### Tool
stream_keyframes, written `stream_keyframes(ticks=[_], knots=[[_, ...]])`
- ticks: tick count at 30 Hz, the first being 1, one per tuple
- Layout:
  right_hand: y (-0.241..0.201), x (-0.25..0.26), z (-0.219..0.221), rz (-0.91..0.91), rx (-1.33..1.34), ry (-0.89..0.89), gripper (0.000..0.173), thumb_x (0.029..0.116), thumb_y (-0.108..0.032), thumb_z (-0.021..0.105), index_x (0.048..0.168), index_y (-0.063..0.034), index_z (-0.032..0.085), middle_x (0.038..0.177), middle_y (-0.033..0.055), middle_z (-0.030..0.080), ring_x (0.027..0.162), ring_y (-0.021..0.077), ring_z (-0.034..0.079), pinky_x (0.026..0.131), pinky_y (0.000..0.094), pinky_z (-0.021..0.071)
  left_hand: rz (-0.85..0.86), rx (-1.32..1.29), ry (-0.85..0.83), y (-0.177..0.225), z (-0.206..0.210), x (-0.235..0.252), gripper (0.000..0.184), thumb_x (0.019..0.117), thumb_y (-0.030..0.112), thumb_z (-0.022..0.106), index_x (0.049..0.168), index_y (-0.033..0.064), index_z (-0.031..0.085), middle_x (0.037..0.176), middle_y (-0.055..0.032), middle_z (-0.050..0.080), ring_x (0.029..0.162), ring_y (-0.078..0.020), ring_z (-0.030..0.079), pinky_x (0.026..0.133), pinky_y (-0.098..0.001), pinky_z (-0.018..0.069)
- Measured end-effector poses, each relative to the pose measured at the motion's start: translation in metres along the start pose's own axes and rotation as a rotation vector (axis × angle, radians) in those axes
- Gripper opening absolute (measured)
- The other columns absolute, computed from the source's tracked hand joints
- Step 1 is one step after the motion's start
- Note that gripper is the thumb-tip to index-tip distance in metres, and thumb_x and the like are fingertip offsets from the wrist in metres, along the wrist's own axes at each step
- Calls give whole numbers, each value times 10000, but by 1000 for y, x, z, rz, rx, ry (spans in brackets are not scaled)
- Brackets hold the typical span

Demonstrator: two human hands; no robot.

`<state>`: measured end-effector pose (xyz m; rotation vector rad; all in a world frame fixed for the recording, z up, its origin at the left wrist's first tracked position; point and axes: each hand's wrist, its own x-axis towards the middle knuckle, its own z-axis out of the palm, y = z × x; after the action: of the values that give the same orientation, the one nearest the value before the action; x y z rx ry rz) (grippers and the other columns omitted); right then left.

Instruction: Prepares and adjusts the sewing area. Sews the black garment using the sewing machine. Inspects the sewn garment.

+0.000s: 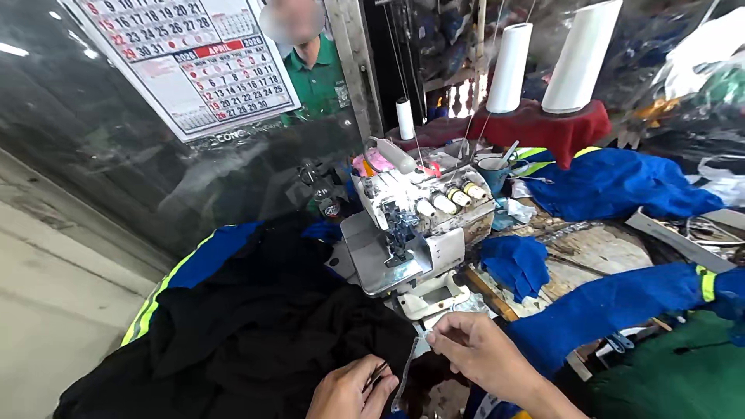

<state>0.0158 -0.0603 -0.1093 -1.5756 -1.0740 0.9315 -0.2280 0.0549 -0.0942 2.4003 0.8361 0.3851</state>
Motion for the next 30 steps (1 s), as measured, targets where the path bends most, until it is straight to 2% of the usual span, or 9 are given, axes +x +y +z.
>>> stream_keyframes(ticks=[2,5,8,11,13,16,20,24,30], knots=[[2,-4,-4,2,13,20,255,985,-389,665,984,-144,737,852,-4,712,658,132,669,584,306,584,19,44,4,-2,6,3,242,975,411,669,999,182,744,721,43,634,588,-90,552,557,-309,497],[7,-7,-6,-7,25,41,248,991,-374,656,989,-136,726,840,-2,705,648,127,662,571,299,574,-120,-2,-69,21,-6,3,308,995,442,633,1038,159,746,751,-9,635,619,-122,549,608,-336,478],[12,-9,-7,-8,41,42,255,996,-381,652,992,-137,726,835,-4,706,639,124,661,561,292,571,-115,-22,-43,22,-4,3,297,981,450,648,1055,178,740,740,12,627,606,-107,543,592,-317,475],[14,-10,-6,-8,62,44,257,999,-385,650,998,-140,729,853,0,711,655,127,663,569,292,572,-17,-128,-8,23,-7,-2,389,998,438,646,1260,151,667,820,27,656,641,-96,592,575,-303,532],[13,-9,-7,-10,69,54,261,1000,-389,651,1002,-140,730,861,-1,711,665,127,668,577,293,578,-20,-240,0,43,-12,-6,404,1081,399,499,1321,95,614,894,-5,676,658,-120,609,574,-326,535],[12,-8,-6,-20,74,74,266,1001,-394,648,991,-140,727,847,-5,707,649,128,661,565,294,573,-87,-237,71,69,10,-5,364,1114,324,419,1224,71,657,816,9,695,619,-117,633,559,-336,555],[10,-11,-4,-45,91,82,258,1000,-389,651,971,-144,730,830,-6,705,648,133,659,564,295,569,-162,-66,110,65,46,7,365,1093,422,422,1127,178,692,699,49,674,597,-120,658,552,-388,573],[9,-15,-3,-45,89,90,250,999,-377,652,974,-141,729,824,-7,703,651,124,659,569,286,568,-171,-38,204,66,56,17,347,1081,433,441,1068,212,708,664,67,637,568,-109,624,517,-374,540],[9,-18,-2,-66,49,94,240,998,-373,650,968,-147,725,810,-18,701,649,115,659,578,285,569,-213,-52,298,78,57,23,264,1034,406,567,1010,210,742,767,74,692,682,-69,654,615,-333,540]])
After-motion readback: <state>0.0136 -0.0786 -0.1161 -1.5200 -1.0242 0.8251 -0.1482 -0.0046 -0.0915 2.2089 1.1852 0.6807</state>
